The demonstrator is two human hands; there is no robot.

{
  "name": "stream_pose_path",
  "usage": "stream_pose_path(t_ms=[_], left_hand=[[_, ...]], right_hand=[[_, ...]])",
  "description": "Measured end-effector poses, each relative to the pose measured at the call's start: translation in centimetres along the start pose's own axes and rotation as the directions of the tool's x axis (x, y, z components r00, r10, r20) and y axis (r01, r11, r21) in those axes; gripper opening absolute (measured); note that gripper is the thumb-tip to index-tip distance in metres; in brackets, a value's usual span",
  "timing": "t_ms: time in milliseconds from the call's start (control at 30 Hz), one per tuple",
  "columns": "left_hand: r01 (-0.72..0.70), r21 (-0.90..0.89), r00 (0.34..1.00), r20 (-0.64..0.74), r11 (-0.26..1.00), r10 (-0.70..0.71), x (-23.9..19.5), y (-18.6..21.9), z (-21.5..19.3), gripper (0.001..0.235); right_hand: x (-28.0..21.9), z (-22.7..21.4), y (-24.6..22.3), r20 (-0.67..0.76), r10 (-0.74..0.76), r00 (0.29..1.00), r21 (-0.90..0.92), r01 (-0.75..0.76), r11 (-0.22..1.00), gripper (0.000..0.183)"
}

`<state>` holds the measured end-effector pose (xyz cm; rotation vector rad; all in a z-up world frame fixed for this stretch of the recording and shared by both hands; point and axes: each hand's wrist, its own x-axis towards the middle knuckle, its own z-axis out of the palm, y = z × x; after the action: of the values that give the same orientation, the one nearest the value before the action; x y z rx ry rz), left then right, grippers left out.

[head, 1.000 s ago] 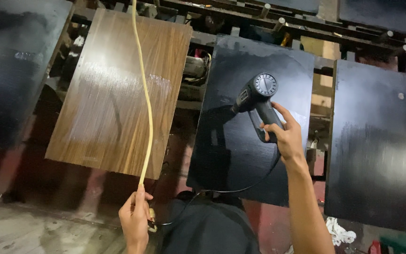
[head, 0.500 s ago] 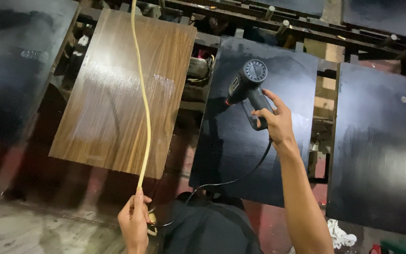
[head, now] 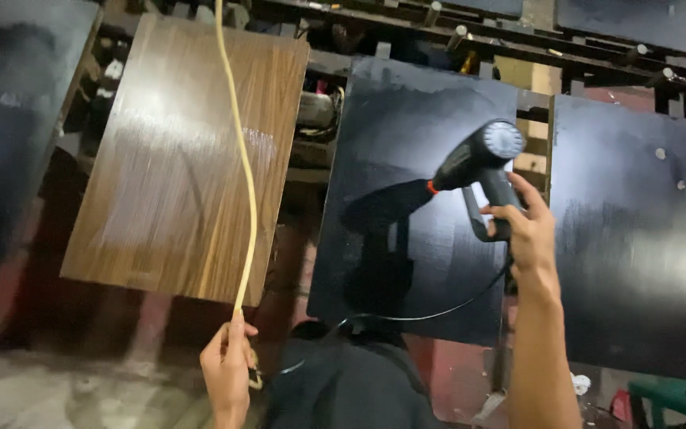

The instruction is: Using a heat gun to dry ink or coating on printed boards laid out on a production rack.

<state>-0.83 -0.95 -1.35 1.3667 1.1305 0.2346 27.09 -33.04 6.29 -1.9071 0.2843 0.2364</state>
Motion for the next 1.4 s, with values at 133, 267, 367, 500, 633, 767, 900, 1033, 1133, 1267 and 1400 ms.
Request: stream_pose_path(t_ms=[133, 267, 367, 500, 633, 767, 900, 1033, 1133, 1267, 1400], left_hand=[[0.003, -0.039, 1.0, 0.015, 0.999, -0.002, 0.5, 1.7, 0.6, 0.046], [-0.003, 0.002, 1.0, -0.008, 1.0, 0.003, 0.8, 3.6, -0.5, 0.048], [-0.034, 0.026, 0.999, -0.033, 0.999, 0.035, 2.7, 4.1, -2.6, 0.052], [0.005, -0.018, 0.997, -0.077, 1.0, -0.006, 6.3, 5.4, -6.3, 0.052], [-0.013, 0.058, 0.992, -0.122, 0.998, 0.02, 12.3, 5.6, -11.8, 0.051], [-0.073, 0.089, 0.986, -0.145, 0.993, 0.085, 19.1, 5.4, -19.3, 0.053], [-0.054, 0.149, 0.987, -0.144, 0.987, 0.076, 23.6, 8.7, -24.3, 0.052], [-0.024, 0.154, 0.986, -0.156, 0.988, 0.049, 26.4, 10.7, -26.7, 0.052], [-0.026, 0.206, 0.99, -0.127, 0.978, 0.053, 28.2, 11.0, -26.9, 0.052], [0.016, 0.373, 0.996, -0.085, 0.928, 0.017, 28.7, 12.5, -26.4, 0.053], [0.003, 0.373, 1.0, -0.014, 0.928, 0.003, 29.6, 12.4, -26.9, 0.049]], right_hand=[[0.6, -1.0, 1.7, -0.172, -0.039, 0.984, 0.163, 0.067, 0.984, 0.064], [-0.5, -0.3, 1.7, -0.195, 0.022, 0.981, 0.158, 0.01, 0.987, 0.063], [-0.7, 1.7, 1.3, -0.139, -0.004, 0.99, 0.156, 0.025, 0.987, 0.064], [-1.3, 7.1, 1.7, -0.008, -0.073, 0.997, 0.31, 0.072, 0.948, 0.074], [-2.7, 16.3, 0.9, 0.172, -0.176, 0.969, 0.554, 0.052, 0.831, 0.091], [-6.2, 26.4, -3.0, 0.178, -0.242, 0.954, 0.565, 0.103, 0.819, 0.09], [-8.9, 32.8, -7.2, 0.129, -0.169, 0.977, 0.446, 0.095, 0.89, 0.09], [-11.4, 34.8, -8.3, 0.072, -0.049, 0.996, 0.312, 0.024, 0.95, 0.088], [-12.8, 34.9, -6.6, 0.054, -0.04, 0.998, 0.284, 0.023, 0.958, 0.093], [-14.6, 35.1, -5.7, 0.084, 0.032, 0.996, 0.277, -0.055, 0.959, 0.091], [-14.4, 37.1, -5.1, 0.082, -0.042, 0.996, 0.331, 0.012, 0.943, 0.091]])
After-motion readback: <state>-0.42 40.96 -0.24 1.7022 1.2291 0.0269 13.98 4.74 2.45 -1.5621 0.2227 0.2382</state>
